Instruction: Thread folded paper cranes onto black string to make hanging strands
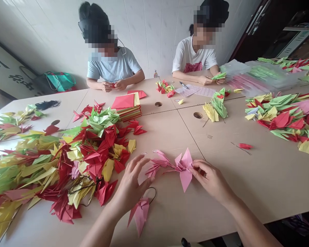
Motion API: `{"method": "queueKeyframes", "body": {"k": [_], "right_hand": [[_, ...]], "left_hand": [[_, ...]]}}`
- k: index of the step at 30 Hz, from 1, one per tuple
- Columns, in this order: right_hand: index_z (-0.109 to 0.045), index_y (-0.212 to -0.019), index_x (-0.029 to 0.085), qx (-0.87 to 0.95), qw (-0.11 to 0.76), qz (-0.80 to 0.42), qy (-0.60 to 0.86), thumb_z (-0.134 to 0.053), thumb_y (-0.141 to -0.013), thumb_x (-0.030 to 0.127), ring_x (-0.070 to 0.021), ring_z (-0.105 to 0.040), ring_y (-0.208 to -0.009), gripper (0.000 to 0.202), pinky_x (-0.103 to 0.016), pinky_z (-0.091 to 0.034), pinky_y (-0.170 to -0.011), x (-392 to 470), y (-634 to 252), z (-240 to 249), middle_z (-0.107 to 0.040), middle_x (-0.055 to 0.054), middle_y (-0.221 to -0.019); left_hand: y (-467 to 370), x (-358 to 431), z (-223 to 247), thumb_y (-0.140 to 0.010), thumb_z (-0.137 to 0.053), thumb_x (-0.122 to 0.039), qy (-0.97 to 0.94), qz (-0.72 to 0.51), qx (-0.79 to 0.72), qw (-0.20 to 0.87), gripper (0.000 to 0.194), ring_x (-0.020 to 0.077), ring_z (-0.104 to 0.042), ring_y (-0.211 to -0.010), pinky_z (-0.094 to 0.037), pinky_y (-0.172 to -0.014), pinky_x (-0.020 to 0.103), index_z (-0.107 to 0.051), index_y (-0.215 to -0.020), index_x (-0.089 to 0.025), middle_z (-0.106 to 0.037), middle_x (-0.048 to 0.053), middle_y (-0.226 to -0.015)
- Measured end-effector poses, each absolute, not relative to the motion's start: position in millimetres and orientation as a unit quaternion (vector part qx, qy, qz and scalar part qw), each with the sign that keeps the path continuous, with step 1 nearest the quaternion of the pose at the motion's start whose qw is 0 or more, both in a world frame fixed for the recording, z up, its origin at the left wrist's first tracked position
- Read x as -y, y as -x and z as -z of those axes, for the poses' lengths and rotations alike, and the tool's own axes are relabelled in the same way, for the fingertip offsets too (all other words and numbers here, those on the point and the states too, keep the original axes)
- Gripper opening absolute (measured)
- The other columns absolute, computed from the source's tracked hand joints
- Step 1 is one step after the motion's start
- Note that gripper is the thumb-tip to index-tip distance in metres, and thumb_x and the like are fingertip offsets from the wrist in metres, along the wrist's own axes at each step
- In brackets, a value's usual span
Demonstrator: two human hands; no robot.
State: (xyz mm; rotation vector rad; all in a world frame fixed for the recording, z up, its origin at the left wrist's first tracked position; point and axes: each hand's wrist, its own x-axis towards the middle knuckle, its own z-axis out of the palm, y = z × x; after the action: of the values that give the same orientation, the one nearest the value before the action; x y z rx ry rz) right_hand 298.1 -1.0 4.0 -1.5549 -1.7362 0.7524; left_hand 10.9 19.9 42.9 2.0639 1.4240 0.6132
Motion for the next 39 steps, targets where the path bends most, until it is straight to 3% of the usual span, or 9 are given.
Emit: {"method": "queueKeyframes", "body": {"k": [2, 4, 7, 10, 21, 28, 33, 36, 39], "right_hand": [[-0.055, -0.083, 0.021, 0.671, 0.341, -0.28, 0.597, -0.049, -0.092, 0.036, -0.0143, -0.055, -0.07, 0.018, -0.025, -0.045, -0.06, 1, -297, -5, -0.059, -0.003, -0.084], [-0.055, -0.083, 0.021, 0.67, 0.34, -0.276, 0.6, -0.049, -0.092, 0.036, -0.0142, -0.055, -0.068, 0.018, -0.025, -0.045, -0.059, 2, -299, -4, -0.059, -0.003, -0.084], [-0.054, -0.081, 0.021, 0.66, 0.338, -0.278, 0.61, -0.049, -0.091, 0.037, -0.0146, -0.055, -0.068, 0.02, -0.026, -0.045, -0.058, 3, -302, -1, -0.059, -0.004, -0.085], [-0.055, -0.081, 0.021, 0.656, 0.338, -0.277, 0.616, -0.049, -0.091, 0.038, -0.0154, -0.056, -0.07, 0.02, -0.027, -0.046, -0.06, 2, -305, 4, -0.059, -0.004, -0.086], [-0.061, -0.081, 0.021, 0.653, 0.326, -0.234, 0.642, -0.05, -0.088, 0.045, -0.017, -0.06, -0.072, 0.027, -0.028, -0.049, -0.061, -3, -316, 5, -0.062, -0.007, -0.093], [-0.061, -0.076, 0.021, 0.65, 0.306, -0.207, 0.664, -0.05, -0.087, 0.049, -0.0175, -0.061, -0.071, 0.032, -0.029, -0.05, -0.061, -5, -333, 4, -0.063, -0.007, -0.095], [-0.062, -0.092, 0.021, 0.658, 0.306, -0.161, 0.669, -0.05, -0.087, 0.05, -0.0223, -0.062, -0.089, 0.032, -0.032, -0.054, -0.067, -7, -341, -1, -0.062, -0.01, -0.105], [-0.06, -0.108, 0.023, 0.697, 0.303, -0.065, 0.647, -0.052, -0.086, 0.048, -0.0283, -0.055, -0.11, 0.034, -0.04, -0.052, -0.081, -9, -328, -15, -0.055, -0.013, -0.119], [-0.065, -0.101, 0.025, 0.772, 0.276, -0.02, 0.572, -0.055, -0.087, 0.04, -0.0287, -0.049, -0.117, 0.023, -0.044, -0.044, -0.093, -13, -306, -30, -0.055, -0.011, -0.12]], "left_hand": [[-17, -29, -35, -0.083, -0.059, -0.032, -0.762, -0.201, -0.53, 0.313, 0.049, 0.0275, -0.046, -0.123, -0.048, -0.093, 0.041, -0.046, -0.13, -0.031, -0.038, 0.009, -0.143], [-20, -34, -29, -0.082, -0.057, -0.025, -0.748, -0.197, -0.528, 0.35, 0.045, 0.0219, -0.058, -0.109, -0.053, -0.084, 0.033, -0.049, -0.127, -0.031, -0.041, 0.007, -0.141], [-17, -35, -21, -0.078, -0.05, -0.008, -0.735, -0.22, -0.539, 0.346, 0.04, 0.0155, -0.063, -0.089, -0.053, -0.075, 0.027, -0.059, -0.111, -0.028, -0.058, 0.004, -0.119], [-12, -33, -15, -0.073, -0.045, -0.001, -0.732, -0.241, -0.547, 0.327, 0.039, 0.015, -0.063, -0.087, -0.05, -0.074, 0.025, -0.064, -0.098, -0.025, -0.064, 0.001, -0.098], [-14, -33, -19, -0.08, -0.06, -0.024, -0.723, -0.266, -0.522, 0.367, 0.011, 0.0154, -0.061, -0.084, -0.048, -0.073, 0.025, -0.067, -0.089, -0.023, -0.061, 0.004, -0.094], [-5, -34, -14, -0.087, -0.054, -0.027, -0.74, -0.264, -0.524, 0.329, 0.013, 0.0146, -0.059, -0.081, -0.047, -0.072, 0.026, -0.065, -0.085, -0.021, -0.061, 0.003, -0.09], [-5, -35, -16, -0.087, -0.054, -0.027, -0.741, -0.261, -0.528, 0.322, 0.012, 0.0142, -0.059, -0.081, -0.046, -0.072, 0.025, -0.065, -0.084, -0.022, -0.06, 0.002, -0.09], [-7, -35, -16, -0.087, -0.054, -0.027, -0.738, -0.263, -0.528, 0.328, 0.012, 0.0141, -0.059, -0.081, -0.047, -0.071, 0.024, -0.065, -0.085, -0.022, -0.06, 0.002, -0.09], [-8, -35, -15, -0.087, -0.055, -0.027, -0.737, -0.267, -0.525, 0.331, 0.012, 0.0143, -0.06, -0.081, -0.047, -0.07, 0.023, -0.065, -0.084, -0.021, -0.06, 0.003, -0.089]]}}
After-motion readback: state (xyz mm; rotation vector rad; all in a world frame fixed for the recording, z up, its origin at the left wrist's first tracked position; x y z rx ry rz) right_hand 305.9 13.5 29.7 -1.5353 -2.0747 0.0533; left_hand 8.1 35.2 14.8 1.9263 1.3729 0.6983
